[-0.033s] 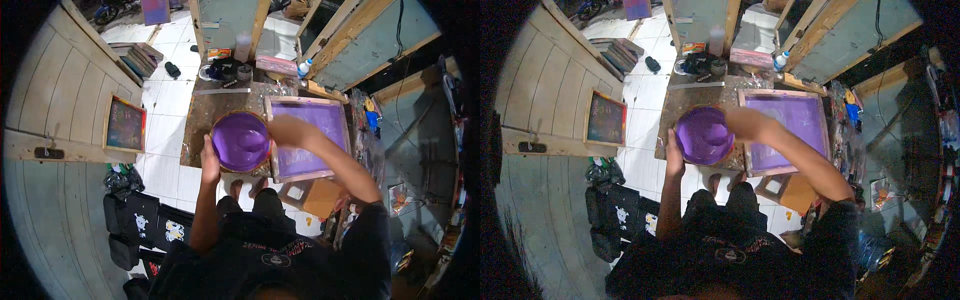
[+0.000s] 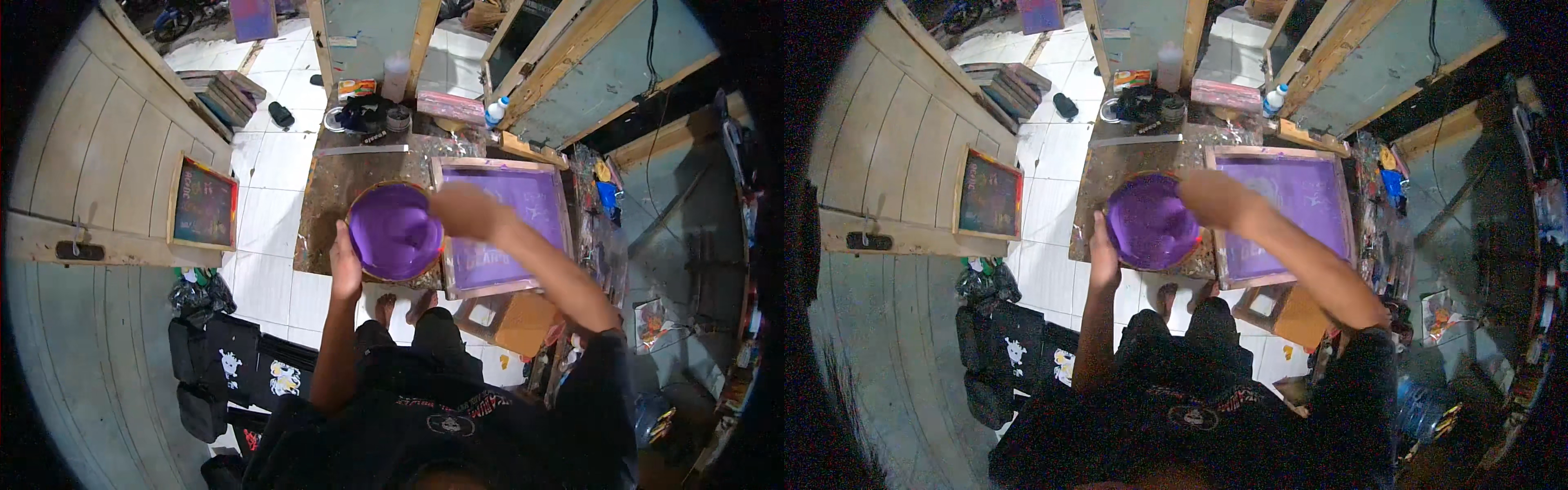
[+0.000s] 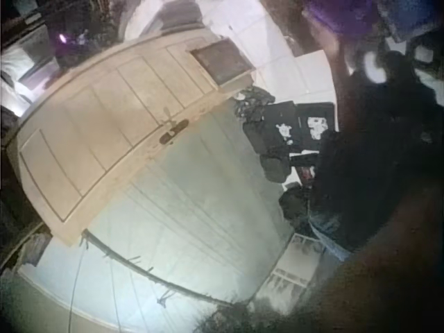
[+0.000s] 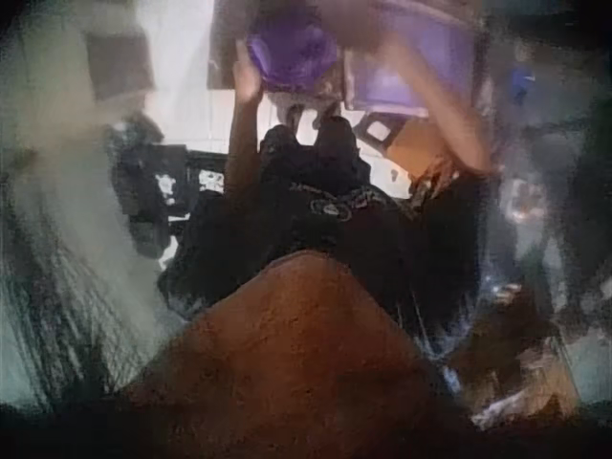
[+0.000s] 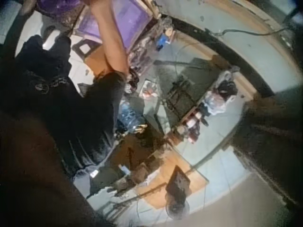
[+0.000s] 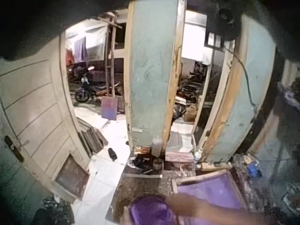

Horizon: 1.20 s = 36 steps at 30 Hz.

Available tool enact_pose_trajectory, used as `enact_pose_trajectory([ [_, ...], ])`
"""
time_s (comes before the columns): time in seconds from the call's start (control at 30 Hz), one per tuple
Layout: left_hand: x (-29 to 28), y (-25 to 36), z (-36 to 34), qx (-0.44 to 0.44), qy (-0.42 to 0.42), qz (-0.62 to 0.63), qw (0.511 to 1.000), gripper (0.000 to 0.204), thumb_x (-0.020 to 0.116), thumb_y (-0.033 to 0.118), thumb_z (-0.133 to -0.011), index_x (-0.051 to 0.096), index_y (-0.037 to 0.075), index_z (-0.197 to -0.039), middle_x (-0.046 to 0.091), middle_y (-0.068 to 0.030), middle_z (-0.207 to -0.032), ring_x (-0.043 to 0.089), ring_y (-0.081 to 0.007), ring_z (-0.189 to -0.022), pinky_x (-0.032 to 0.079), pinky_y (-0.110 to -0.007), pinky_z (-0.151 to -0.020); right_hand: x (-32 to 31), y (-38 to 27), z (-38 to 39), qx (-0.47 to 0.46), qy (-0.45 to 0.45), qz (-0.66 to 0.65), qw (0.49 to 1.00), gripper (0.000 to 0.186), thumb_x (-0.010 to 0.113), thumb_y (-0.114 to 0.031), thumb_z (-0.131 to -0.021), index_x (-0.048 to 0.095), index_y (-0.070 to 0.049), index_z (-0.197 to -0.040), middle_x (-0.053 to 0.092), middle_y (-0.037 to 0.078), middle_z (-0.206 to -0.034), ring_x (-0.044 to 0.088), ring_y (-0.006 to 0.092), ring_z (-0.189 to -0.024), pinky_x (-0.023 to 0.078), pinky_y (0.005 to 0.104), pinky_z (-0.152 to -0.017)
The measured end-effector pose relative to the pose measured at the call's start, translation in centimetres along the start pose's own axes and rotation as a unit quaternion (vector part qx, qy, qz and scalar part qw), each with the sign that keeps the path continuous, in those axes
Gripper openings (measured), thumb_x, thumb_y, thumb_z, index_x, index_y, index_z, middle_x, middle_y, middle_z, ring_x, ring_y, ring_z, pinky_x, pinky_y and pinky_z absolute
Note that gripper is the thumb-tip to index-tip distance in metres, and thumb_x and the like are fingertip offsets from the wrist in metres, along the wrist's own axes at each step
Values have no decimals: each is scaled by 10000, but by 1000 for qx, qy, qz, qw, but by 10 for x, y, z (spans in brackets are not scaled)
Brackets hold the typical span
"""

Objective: The person stirs purple ink in a bowl with a stick, then moves the bowl and prepares a screen printing frame on a table.

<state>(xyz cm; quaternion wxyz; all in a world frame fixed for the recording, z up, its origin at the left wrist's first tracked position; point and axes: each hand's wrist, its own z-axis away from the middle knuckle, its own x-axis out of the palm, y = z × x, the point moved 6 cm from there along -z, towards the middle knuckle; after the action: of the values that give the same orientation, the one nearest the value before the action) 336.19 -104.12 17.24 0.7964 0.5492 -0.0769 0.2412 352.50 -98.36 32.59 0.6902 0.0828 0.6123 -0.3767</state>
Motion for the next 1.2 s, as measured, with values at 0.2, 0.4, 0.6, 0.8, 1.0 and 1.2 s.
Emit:
enact_pose_trajectory([
  [0.2,-1,2,2,13,-9,-40,999,671,290,525,-997,503,-50,-1269,585,-143,-1214,561,-232,-1105,406,-346,-987,18,5,9,-17,-73,-47,996,162,557,-68,-752,647,-7,-872,642,206,-721,646,386,-733,508,470,-667],
  [0.4,2,-13,0,-18,-6,-28,999,685,305,537,-990,509,-58,-1262,577,-152,-1225,558,-230,-1107,398,-351,-992,30,-11,-2,27,-64,17,997,143,574,-99,-779,645,15,-829,651,227,-767,648,394,-736,514,478,-648],
  [0.6,15,-6,5,-20,0,-44,999,704,312,558,-980,510,-56,-1262,581,-148,-1213,560,-228,-1098,409,-351,-974,30,-6,-8,9,67,73,995,142,602,-110,-762,671,10,-735,669,193,-727,679,359,-712,554,449,-630],
  [0.8,1,-14,4,-21,9,-57,998,684,312,543,-987,500,-46,-1281,571,-149,-1237,553,-232,-1120,404,-353,-987,30,9,-2,53,7,20,998,138,607,-52,-700,663,-10,-819,646,221,-786,649,378,-745,511,458,-631],
  [1.0,1,-4,5,-33,1,-40,999,663,314,529,-991,521,-47,-1247,579,-143,-1203,551,-219,-1095,413,-348,-961,15,2,12,27,-30,-36,999,137,567,-33,-716,679,-19,-792,644,222,-751,656,373,-763,519,458,-656],
  [1.2,2,-12,-2,-19,29,-14,999,622,320,489,-1007,586,-58,-1140,619,-124,-1089,572,-182,-984,439,-318,-889,33,-4,2,42,-40,5,998,123,578,-75,-756,680,-14,-787,653,225,-748,666,372,-748,539,451,-667],
])
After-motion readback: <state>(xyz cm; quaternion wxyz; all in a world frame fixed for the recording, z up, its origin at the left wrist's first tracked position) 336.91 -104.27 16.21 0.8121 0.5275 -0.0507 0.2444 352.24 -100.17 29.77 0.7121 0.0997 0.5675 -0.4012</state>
